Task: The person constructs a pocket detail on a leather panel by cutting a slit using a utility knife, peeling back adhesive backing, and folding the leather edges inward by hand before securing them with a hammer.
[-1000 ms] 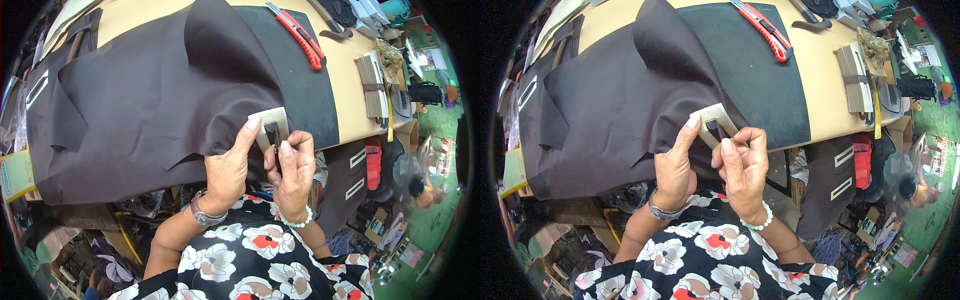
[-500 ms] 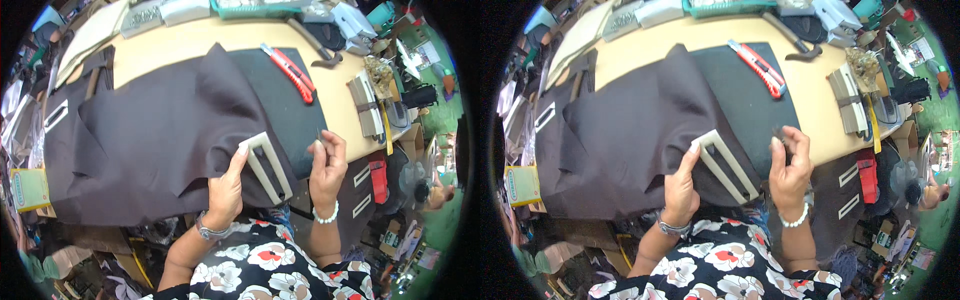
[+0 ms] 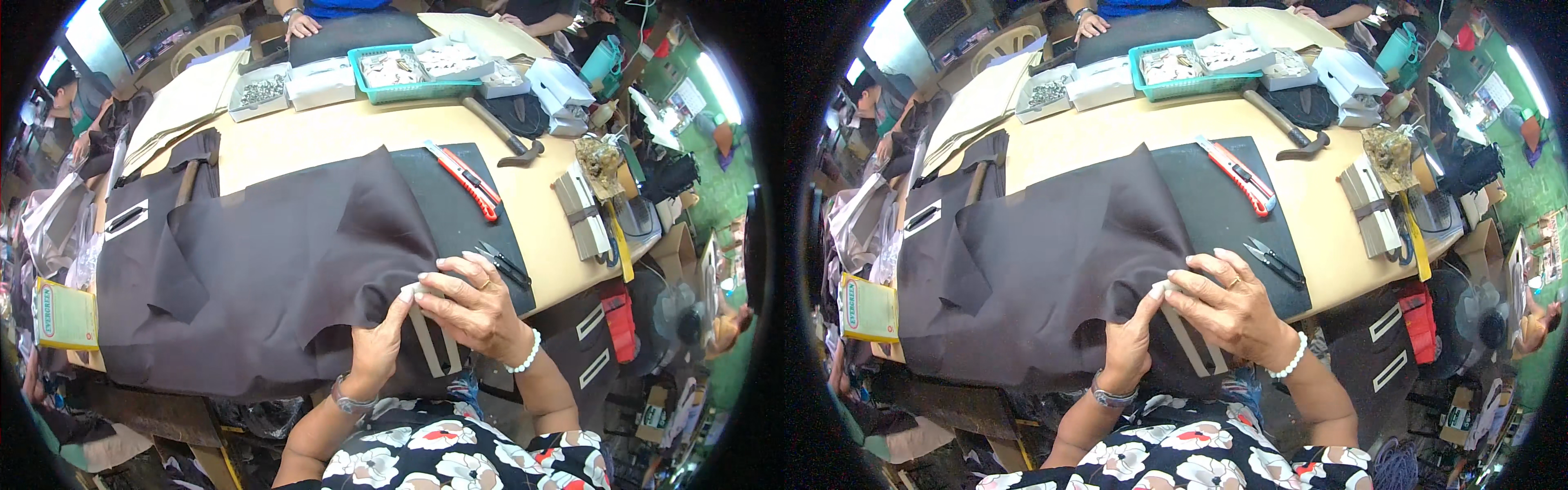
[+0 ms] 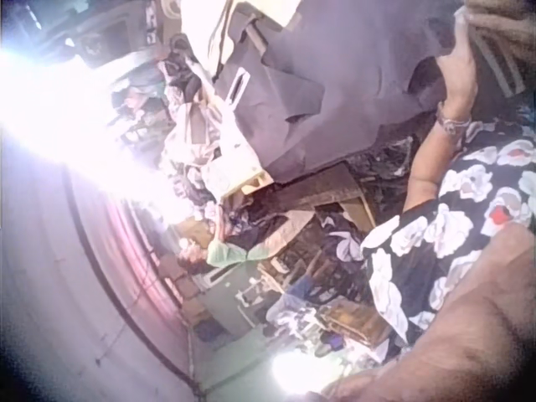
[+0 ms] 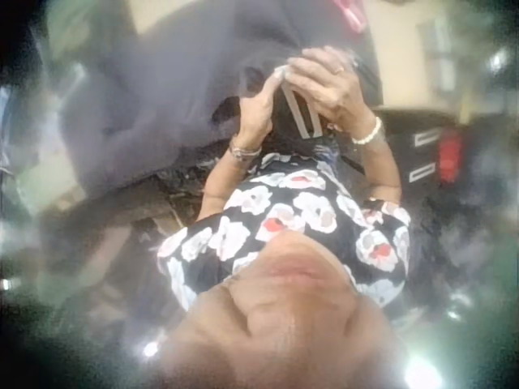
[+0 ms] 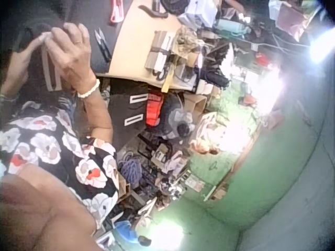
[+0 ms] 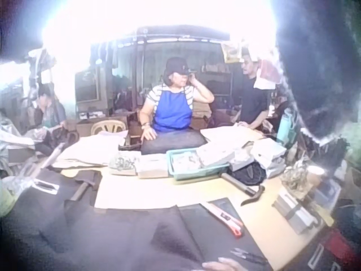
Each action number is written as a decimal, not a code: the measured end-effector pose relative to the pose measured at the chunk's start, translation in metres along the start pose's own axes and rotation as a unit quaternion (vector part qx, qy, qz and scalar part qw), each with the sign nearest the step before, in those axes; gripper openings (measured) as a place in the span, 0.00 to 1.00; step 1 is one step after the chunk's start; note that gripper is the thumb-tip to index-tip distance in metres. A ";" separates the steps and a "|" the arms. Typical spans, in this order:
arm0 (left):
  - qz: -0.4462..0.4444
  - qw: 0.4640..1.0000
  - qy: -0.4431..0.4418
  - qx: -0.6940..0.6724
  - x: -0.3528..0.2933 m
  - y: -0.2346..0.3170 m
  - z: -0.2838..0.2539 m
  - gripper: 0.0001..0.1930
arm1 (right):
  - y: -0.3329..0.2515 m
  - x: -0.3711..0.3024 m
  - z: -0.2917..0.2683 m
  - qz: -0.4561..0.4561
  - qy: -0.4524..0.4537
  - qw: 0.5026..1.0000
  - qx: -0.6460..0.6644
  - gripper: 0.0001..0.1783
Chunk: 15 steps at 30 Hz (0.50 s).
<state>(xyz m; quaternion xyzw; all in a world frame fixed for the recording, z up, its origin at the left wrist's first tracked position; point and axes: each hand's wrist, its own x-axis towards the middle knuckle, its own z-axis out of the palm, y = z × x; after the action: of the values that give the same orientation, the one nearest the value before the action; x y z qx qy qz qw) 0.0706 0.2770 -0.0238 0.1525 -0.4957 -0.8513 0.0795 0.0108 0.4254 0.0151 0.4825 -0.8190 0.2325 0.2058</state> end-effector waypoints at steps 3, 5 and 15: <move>0.020 0.999 -0.021 0.023 -0.003 -0.001 -0.001 0.09 | 0.001 0.004 0.002 -0.018 0.012 1.000 -0.001 0.12; 0.028 0.999 -0.024 0.038 -0.002 -0.003 -0.005 0.09 | 0.002 0.006 0.008 -0.005 0.016 1.000 0.005 0.10; -0.062 0.997 -0.049 -0.020 -0.005 0.004 -0.013 0.11 | -0.007 0.025 0.026 0.359 0.048 0.839 0.406 0.06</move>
<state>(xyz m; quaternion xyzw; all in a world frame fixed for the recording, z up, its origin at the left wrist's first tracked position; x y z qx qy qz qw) 0.0791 0.2658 -0.0251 0.1390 -0.4711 -0.8711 0.0052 0.0031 0.3897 0.0091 0.1838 -0.7564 0.6241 -0.0674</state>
